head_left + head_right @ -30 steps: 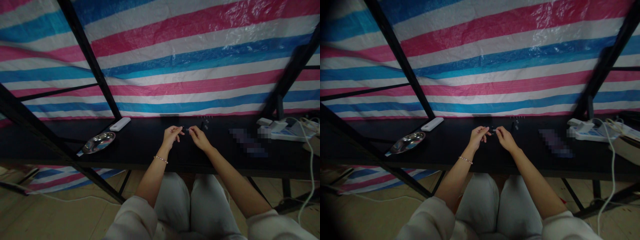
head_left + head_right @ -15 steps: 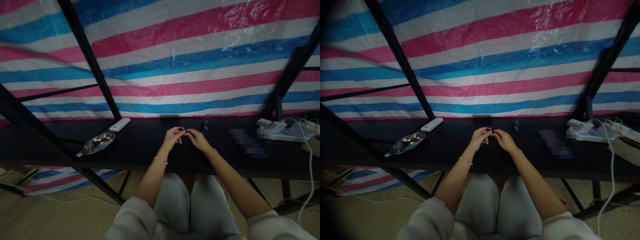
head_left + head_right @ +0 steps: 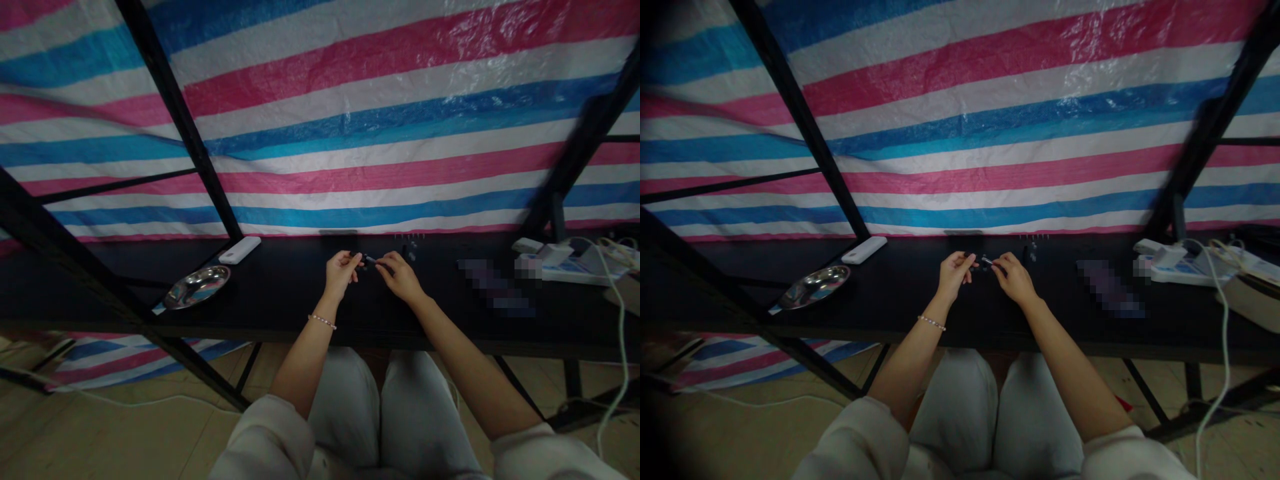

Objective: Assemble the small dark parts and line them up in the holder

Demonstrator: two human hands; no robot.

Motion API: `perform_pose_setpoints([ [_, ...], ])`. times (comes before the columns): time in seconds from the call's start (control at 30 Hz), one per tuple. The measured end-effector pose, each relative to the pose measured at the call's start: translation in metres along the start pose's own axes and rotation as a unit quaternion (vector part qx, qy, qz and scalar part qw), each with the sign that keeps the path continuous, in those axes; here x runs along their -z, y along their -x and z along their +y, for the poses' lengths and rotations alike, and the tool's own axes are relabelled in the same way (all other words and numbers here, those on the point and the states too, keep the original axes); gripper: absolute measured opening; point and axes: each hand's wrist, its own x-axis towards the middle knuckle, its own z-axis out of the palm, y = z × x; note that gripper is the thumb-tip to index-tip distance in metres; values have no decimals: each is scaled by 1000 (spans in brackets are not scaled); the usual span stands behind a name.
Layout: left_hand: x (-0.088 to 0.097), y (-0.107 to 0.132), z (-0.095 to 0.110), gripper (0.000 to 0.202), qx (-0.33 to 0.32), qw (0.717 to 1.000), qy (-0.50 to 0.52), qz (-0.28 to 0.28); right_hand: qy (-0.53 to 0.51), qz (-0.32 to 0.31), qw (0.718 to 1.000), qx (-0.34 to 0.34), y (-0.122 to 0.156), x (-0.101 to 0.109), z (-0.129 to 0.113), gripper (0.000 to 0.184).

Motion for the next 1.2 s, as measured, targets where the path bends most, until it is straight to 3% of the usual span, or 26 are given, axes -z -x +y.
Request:
perform_pose_setpoints([
  [0.1,-1,1,-3,32,-1,1000,-15,-26,-18,31,999,-4,-1,3,-4,26],
  [0.23,-3,2,-6,31,17,996,-43,-81,-57,26,998,12,-1,6,-12,27],
  [0.47,-3,3,-9,29,28,983,-101,-153,-76,-33,995,47,0,7,-15,25],
  [0.73,-1,3,-19,34,30,966,-141,-214,-3,-127,990,57,-9,16,-8,19],
  [0.93,-5,6,-16,22,34,964,-131,-229,57,-242,967,49,-20,33,-17,9],
  [1.1,-7,9,-11,21,51,961,-129,-241,64,-270,957,89,-23,40,-20,9],
  [1.2,-7,9,-10,27,52,963,-127,-231,22,-267,961,69,-25,42,-11,13],
])
